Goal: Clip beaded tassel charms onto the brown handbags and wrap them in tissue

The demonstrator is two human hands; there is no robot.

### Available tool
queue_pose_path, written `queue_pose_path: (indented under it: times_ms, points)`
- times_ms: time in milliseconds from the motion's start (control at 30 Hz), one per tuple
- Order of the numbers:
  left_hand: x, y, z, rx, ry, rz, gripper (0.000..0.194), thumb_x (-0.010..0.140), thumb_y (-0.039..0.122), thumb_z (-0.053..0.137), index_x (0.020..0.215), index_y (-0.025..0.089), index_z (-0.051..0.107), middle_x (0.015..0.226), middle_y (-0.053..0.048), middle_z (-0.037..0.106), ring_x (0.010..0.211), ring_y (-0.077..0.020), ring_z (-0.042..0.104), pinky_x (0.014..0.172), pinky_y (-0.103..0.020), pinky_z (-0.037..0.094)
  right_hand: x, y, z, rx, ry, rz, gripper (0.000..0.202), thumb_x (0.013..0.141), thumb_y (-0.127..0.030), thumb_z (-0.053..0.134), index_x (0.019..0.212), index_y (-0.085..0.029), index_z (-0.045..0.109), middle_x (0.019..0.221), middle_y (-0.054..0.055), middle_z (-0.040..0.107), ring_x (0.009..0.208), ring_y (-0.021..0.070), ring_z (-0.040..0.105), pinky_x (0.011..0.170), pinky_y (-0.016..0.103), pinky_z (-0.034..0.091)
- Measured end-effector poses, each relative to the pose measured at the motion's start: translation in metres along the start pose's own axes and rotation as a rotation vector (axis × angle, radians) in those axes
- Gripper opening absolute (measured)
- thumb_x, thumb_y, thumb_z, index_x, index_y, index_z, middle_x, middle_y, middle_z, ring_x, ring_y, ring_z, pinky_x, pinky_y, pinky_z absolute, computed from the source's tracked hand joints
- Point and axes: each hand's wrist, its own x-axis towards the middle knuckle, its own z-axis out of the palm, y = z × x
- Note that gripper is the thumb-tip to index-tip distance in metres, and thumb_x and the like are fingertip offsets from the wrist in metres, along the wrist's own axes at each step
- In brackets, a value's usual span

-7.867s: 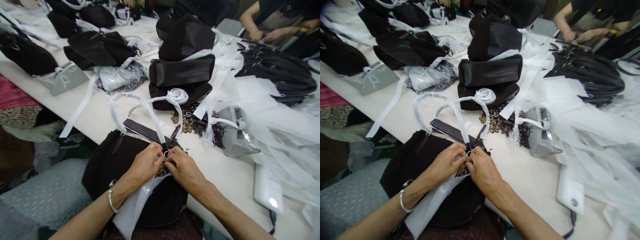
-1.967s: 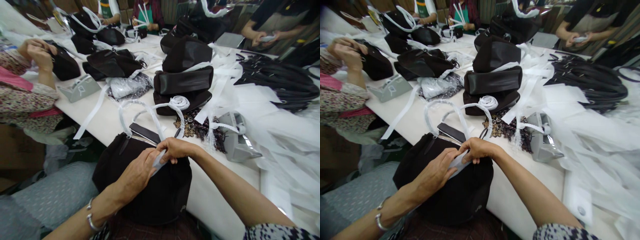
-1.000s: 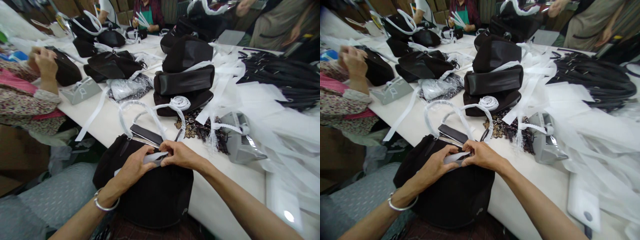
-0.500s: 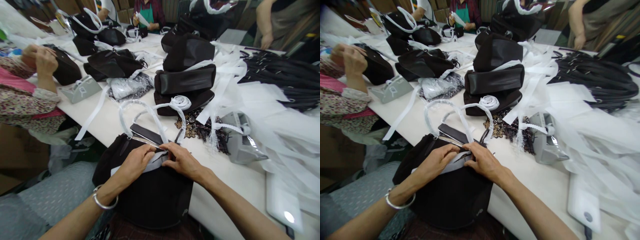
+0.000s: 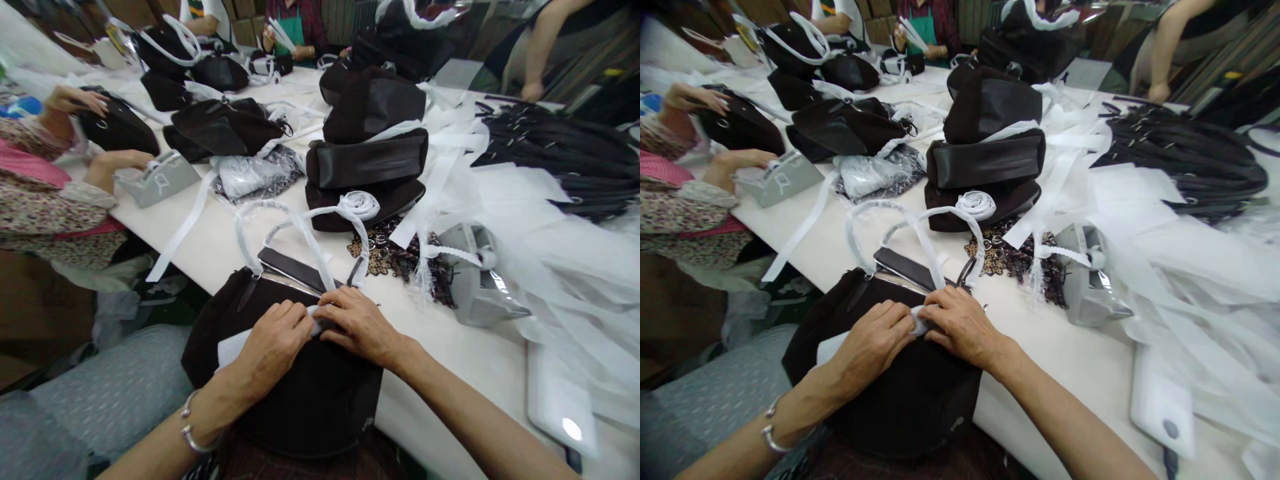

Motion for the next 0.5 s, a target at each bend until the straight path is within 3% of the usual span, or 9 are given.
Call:
queue_pose_path:
  times_ms: [200,300,367,433,500]
  points:
    - [-0.004,0.004,0.016,-0.101,0.118,-0.049,0.015,0.092,0.007,0.041,0.091,0.016,0.053,0.083,-0.006,0.057,0.077,-0.0218,0.05,0.07,-0.036,0.046,0.008,-0.003,-0.001,-0.127,-0.044,-0.03,0.037,0.087,-0.047,0.061,0.111,-0.019,0.06,0.109,0.009,0.062,0.1,0.0247,0.05,0.085,0.041,0.035]
    - [-0.006,0.004,0.018,-0.116,0.164,0.022,0.015,0.095,0.009,0.038,0.093,0.015,0.053,0.087,-0.007,0.06,0.078,-0.0218,0.052,0.072,-0.037,0.046,0.011,0.0,-0.003,-0.069,-0.048,0.017,0.046,0.078,-0.049,0.071,0.11,-0.019,0.06,0.106,0.009,0.063,0.1,0.0247,0.051,0.085,0.04,0.036]
    - [-0.007,0.002,0.019,-0.138,0.178,0.117,0.014,0.096,0.012,0.039,0.097,0.015,0.053,0.097,-0.008,0.063,0.085,-0.0221,0.054,0.077,-0.037,0.046,0.012,0.003,-0.006,0.037,-0.035,0.043,0.046,0.074,-0.045,0.077,0.108,-0.019,0.061,0.107,0.008,0.064,0.102,0.0239,0.053,0.088,0.038,0.039]
    - [-0.008,0.001,0.021,-0.19,0.185,0.196,0.015,0.097,0.012,0.039,0.098,0.016,0.053,0.101,-0.007,0.063,0.092,-0.0214,0.055,0.082,-0.036,0.045,0.012,0.008,-0.01,0.174,-0.023,0.048,0.032,0.08,-0.036,0.074,0.106,-0.02,0.064,0.108,0.006,0.065,0.103,0.0208,0.056,0.091,0.035,0.041]
    - [-0.007,0.001,0.022,-0.245,0.204,0.173,0.016,0.096,0.01,0.039,0.101,0.017,0.053,0.099,-0.006,0.064,0.094,-0.0205,0.055,0.084,-0.035,0.044,0.011,0.011,-0.012,0.271,-0.018,0.056,0.018,0.087,-0.026,0.066,0.105,-0.02,0.066,0.105,0.005,0.067,0.101,0.0173,0.059,0.091,0.031,0.044]
